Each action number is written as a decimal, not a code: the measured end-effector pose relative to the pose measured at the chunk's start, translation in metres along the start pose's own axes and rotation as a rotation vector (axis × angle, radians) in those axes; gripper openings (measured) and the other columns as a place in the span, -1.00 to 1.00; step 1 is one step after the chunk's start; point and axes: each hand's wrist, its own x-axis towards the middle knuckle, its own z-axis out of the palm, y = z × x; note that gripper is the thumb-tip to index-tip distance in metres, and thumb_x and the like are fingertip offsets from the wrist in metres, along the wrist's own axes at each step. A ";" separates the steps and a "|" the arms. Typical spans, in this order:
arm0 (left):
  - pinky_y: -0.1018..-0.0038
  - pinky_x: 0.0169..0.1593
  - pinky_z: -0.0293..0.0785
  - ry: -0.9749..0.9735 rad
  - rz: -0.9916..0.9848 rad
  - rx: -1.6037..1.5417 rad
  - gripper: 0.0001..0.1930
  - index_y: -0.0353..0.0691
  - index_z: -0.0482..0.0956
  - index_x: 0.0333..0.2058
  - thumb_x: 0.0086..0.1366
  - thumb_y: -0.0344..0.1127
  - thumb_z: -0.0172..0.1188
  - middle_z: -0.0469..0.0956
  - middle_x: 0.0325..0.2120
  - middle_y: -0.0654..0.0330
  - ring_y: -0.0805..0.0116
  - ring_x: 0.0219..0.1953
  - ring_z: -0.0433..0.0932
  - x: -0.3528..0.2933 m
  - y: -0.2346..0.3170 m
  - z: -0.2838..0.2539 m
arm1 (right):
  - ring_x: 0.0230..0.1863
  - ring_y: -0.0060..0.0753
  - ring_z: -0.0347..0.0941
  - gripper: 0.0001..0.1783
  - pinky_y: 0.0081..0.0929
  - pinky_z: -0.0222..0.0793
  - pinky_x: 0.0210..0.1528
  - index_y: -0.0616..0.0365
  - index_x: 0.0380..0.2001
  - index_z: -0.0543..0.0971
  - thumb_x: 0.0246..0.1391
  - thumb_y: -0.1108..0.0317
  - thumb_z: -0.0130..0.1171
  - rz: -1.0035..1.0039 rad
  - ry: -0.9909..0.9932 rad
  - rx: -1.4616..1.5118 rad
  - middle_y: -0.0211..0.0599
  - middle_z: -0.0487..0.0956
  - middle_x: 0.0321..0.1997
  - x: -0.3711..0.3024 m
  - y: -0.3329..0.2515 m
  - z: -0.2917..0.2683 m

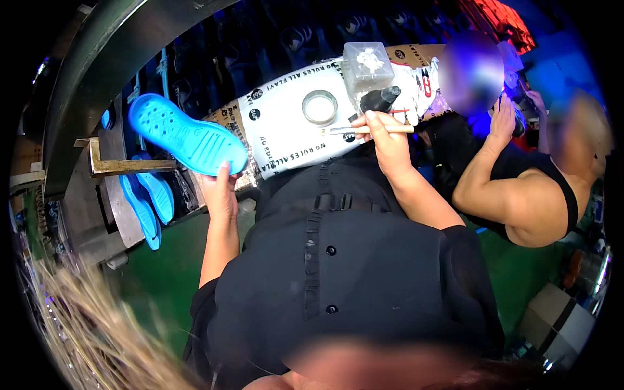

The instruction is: The person applies adhesive to shoe soles by dipping a brush into a container of adhesive and brushing it over the soles by hand.

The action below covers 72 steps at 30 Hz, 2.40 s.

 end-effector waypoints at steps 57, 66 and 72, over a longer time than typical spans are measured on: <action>0.49 -0.09 0.34 -0.243 0.696 0.453 -0.62 -0.42 0.33 -0.16 0.00 -0.57 0.16 0.44 -0.26 0.08 0.37 -0.22 0.45 -0.014 0.010 0.083 | -0.56 -0.36 0.42 -0.93 -0.45 0.25 -0.49 0.16 -0.53 0.57 -0.10 0.42 0.13 -0.743 -0.208 -0.439 -0.35 0.52 -0.60 0.004 -0.017 0.027; 0.49 -0.10 0.35 -0.214 0.719 0.468 -0.66 -0.41 0.36 -0.18 0.02 -0.54 0.16 0.46 -0.28 0.10 0.37 -0.24 0.45 -0.016 0.014 0.084 | -0.54 -0.37 0.43 -0.91 -0.49 0.29 -0.47 0.21 -0.50 0.56 -0.06 0.45 0.09 -0.775 -0.264 -0.462 -0.34 0.54 -0.58 0.006 -0.014 0.026; 0.46 -0.14 0.38 -0.217 0.703 0.496 -0.70 -0.44 0.41 -0.23 0.05 -0.46 0.21 0.50 -0.33 0.05 0.35 -0.29 0.48 -0.015 0.017 0.084 | -0.54 -0.35 0.42 -0.88 -0.50 0.28 -0.48 0.26 -0.56 0.56 -0.05 0.47 0.06 -0.507 -0.120 -0.281 -0.34 0.53 -0.58 0.003 -0.016 0.032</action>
